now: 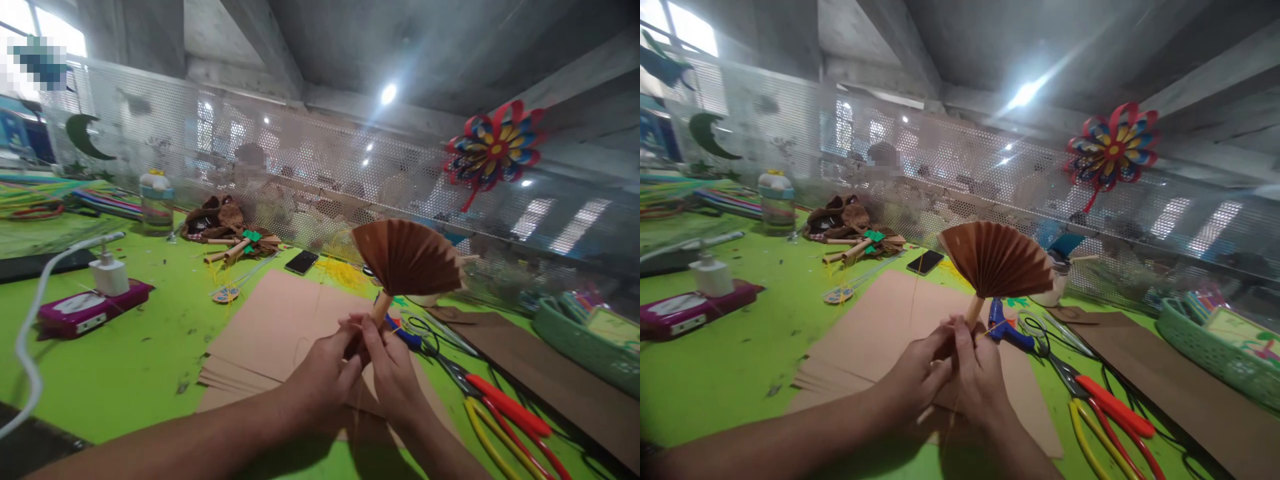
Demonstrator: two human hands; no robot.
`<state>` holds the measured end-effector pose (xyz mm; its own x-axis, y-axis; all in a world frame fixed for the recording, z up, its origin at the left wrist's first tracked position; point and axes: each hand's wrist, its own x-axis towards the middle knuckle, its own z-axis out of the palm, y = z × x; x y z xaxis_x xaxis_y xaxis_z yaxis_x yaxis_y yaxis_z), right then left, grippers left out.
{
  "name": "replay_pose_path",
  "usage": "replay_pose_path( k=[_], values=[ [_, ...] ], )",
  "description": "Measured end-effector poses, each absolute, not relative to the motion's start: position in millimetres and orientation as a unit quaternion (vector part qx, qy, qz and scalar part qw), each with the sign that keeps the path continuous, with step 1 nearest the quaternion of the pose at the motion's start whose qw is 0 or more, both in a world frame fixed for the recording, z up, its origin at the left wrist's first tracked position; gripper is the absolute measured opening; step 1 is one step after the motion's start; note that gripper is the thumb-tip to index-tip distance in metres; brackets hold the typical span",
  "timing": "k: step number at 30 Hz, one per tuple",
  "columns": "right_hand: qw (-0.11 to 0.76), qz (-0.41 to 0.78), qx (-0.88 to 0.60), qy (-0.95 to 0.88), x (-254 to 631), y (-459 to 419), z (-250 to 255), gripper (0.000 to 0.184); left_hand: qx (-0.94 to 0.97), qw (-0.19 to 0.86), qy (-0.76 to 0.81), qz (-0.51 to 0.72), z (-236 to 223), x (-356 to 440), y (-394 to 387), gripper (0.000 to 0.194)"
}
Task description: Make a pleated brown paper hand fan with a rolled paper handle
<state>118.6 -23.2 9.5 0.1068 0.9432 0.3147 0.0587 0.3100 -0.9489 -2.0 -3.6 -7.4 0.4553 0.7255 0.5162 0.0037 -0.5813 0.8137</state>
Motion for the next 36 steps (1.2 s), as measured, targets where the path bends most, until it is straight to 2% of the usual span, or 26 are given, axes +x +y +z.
replay_pose_path(
  k=[3,5,7,9,11,13,15,18,22,24,30,36],
  values=[
    [0.621,0.351,-0.467,-0.523,136,-15,10,0.046,0.796,0.322,0.278,0.431,3,-13,-5,0.015],
    [0.631,0.359,-0.464,-0.507,148,-9,12,0.048,0.787,0.288,0.279,0.47,17,-25,-6,0.022],
    [0.619,0.392,-0.45,-0.51,157,-3,14,0.051,0.748,0.25,0.256,0.559,36,-39,-2,0.03],
    [0.601,0.419,-0.44,-0.519,158,-2,16,0.054,0.633,0.21,0.278,0.691,54,-51,9,0.026],
    [0.576,0.441,-0.437,-0.531,153,-6,18,0.054,0.554,0.269,0.276,0.738,65,-59,27,0.012],
    [0.543,0.464,-0.43,-0.552,144,-15,21,0.053,0.513,0.409,0.259,0.709,67,-61,46,0.033],
    [0.507,0.482,-0.416,-0.581,134,-24,25,0.049,0.495,0.522,0.24,0.652,60,-60,60,0.04],
    [0.458,0.502,-0.396,-0.617,125,-33,28,0.047,0.549,0.604,0.168,0.553,47,-51,62,0.044],
    [0.421,0.536,-0.381,-0.625,123,-34,28,0.046,0.604,0.683,0.082,0.402,39,-36,40,0.03],
    [0.43,0.533,-0.379,-0.622,123,-32,28,0.045,0.532,0.742,0.073,0.402,38,-29,28,0.025],
    [0.484,0.494,-0.413,-0.593,124,-29,22,0.044,0.323,0.784,0.189,0.495,42,-19,16,0.042],
    [0.483,0.49,-0.466,-0.557,121,-26,17,0.049,0.353,0.76,0.168,0.519,45,-16,5,0.056]
  ],
)
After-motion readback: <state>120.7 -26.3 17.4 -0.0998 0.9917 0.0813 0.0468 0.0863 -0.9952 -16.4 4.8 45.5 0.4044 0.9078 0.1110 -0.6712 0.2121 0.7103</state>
